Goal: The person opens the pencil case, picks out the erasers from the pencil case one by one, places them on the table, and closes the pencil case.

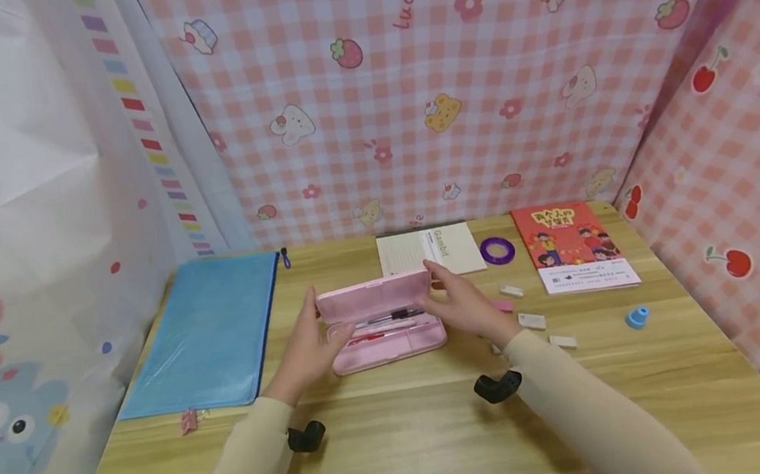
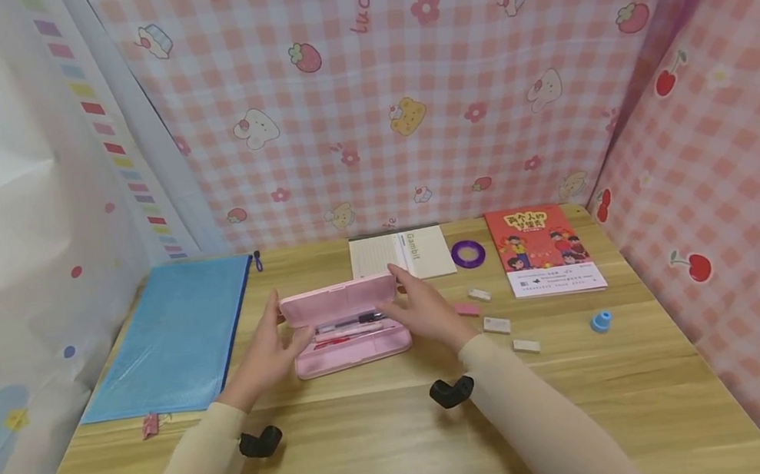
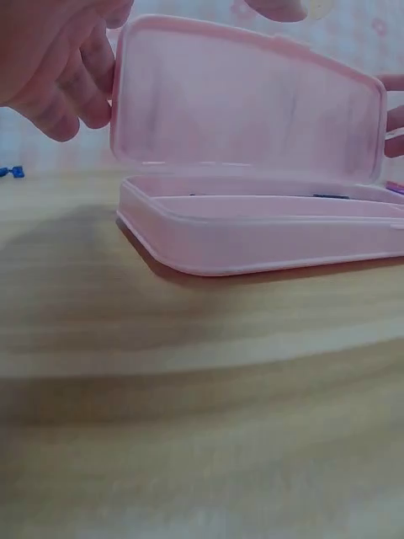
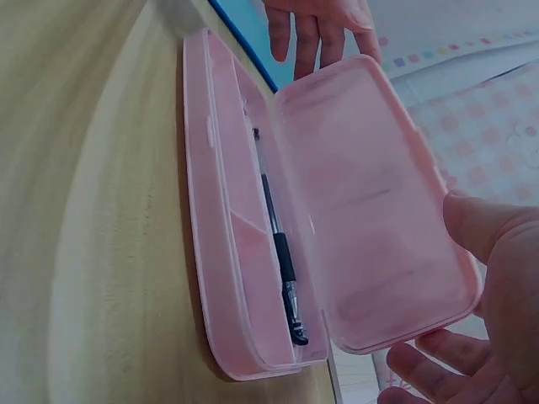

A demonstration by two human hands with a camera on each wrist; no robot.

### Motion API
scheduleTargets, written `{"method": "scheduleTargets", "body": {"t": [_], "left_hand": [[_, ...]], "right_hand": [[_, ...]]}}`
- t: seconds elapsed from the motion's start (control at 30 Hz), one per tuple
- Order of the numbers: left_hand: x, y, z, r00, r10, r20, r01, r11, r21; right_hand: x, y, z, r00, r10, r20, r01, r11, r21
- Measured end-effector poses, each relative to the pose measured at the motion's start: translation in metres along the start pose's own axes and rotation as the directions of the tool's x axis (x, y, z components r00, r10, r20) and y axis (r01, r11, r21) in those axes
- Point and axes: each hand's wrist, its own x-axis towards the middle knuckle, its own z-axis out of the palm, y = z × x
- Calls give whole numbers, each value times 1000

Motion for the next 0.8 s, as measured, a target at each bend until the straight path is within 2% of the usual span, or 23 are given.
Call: {"method": "scheduleTargets", "body": {"t": [0.2,0.3,0.4,0.53,0.67,0.8], "left_hand": [[-22,1,-3,996,92,15,-93,989,115],[-32,0,-3,990,135,41,-140,975,169],[-39,0,-1,983,170,68,-181,959,216],[-37,-2,7,972,200,120,-225,937,266],[-29,-4,18,963,213,162,-255,916,309],[-20,-5,26,961,224,164,-269,897,351]], "right_hand": [[-22,4,-2,999,-30,16,31,998,-54],[-31,7,1,998,-62,26,65,990,-127],[-38,8,5,991,-127,30,130,968,-213],[-40,6,13,985,-167,37,170,936,-307],[-36,4,25,987,-144,70,160,917,-365],[-30,5,34,988,-121,95,150,900,-409]]}}
